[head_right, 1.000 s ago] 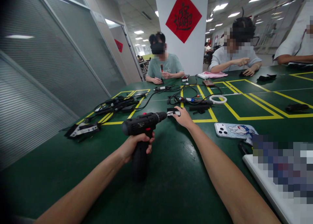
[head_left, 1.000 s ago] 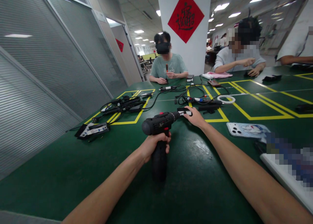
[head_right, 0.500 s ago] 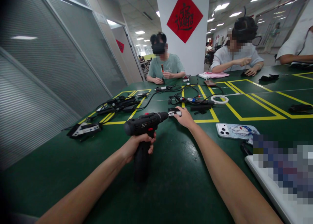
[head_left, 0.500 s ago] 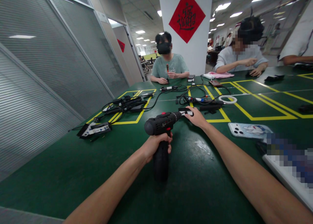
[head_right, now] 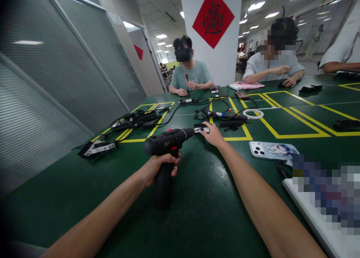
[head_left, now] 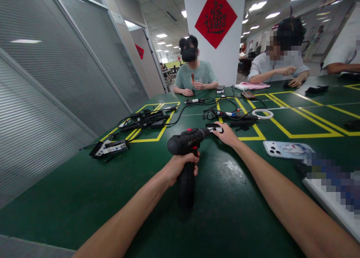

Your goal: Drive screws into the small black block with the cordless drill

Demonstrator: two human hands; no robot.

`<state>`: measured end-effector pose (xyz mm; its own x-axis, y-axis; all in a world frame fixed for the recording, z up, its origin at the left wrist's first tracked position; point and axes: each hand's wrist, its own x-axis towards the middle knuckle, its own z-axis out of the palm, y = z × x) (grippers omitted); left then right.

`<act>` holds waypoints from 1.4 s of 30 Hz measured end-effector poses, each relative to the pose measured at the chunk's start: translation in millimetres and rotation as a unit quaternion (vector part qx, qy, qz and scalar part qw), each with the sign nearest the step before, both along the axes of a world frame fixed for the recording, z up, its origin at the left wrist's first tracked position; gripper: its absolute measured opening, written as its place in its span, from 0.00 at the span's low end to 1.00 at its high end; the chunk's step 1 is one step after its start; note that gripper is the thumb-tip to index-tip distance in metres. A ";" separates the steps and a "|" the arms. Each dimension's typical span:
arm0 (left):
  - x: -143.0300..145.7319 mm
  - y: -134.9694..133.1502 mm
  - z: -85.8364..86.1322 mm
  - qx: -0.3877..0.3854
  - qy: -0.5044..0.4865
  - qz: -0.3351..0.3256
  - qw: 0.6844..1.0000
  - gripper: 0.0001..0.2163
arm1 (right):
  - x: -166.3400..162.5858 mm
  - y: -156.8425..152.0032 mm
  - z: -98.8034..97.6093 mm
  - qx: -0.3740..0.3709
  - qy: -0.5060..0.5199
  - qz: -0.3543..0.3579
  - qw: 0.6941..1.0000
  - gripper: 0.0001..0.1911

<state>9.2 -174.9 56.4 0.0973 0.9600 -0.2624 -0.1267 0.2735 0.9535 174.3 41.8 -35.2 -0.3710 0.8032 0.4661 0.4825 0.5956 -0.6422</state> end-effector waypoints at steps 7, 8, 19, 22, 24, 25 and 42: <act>-0.3 0.0 -1.8 0.004 -0.012 0.006 1.000 0.08 | 0.5 0.0 -0.6 0.000 0.000 -0.001 1.000 0.23; -0.5 0.2 -1.9 0.005 -0.011 0.004 1.000 0.08 | 0.5 0.0 -0.5 0.000 0.000 -0.001 1.000 0.23; -0.6 0.3 0.0 -0.002 -0.007 -0.006 1.000 0.09 | 0.6 -1.6 1.0 -0.007 0.000 -0.002 1.000 0.23; -0.1 0.5 -0.3 -0.001 -0.007 -0.004 1.000 0.09 | 0.3 -2.1 1.2 -0.009 0.000 -0.002 1.000 0.23; -0.3 0.7 -0.8 0.002 -0.007 -0.005 1.000 0.08 | -0.1 -1.7 1.0 -0.009 0.000 -0.002 1.000 0.23; -0.6 0.8 -1.1 0.003 -0.006 -0.004 1.000 0.08 | -0.4 -1.4 0.8 -0.009 0.000 -0.002 1.000 0.23; -1.0 0.8 -1.8 0.006 -0.005 -0.008 1.000 0.09 | -0.4 0.9 -2.1 -0.001 -0.001 -0.006 1.000 0.23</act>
<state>8.2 -174.1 54.6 0.1152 0.9616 -0.2491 -0.1315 0.2633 0.9557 173.8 42.6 -37.3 -0.3613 0.8090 0.4636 0.4907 0.5878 -0.6432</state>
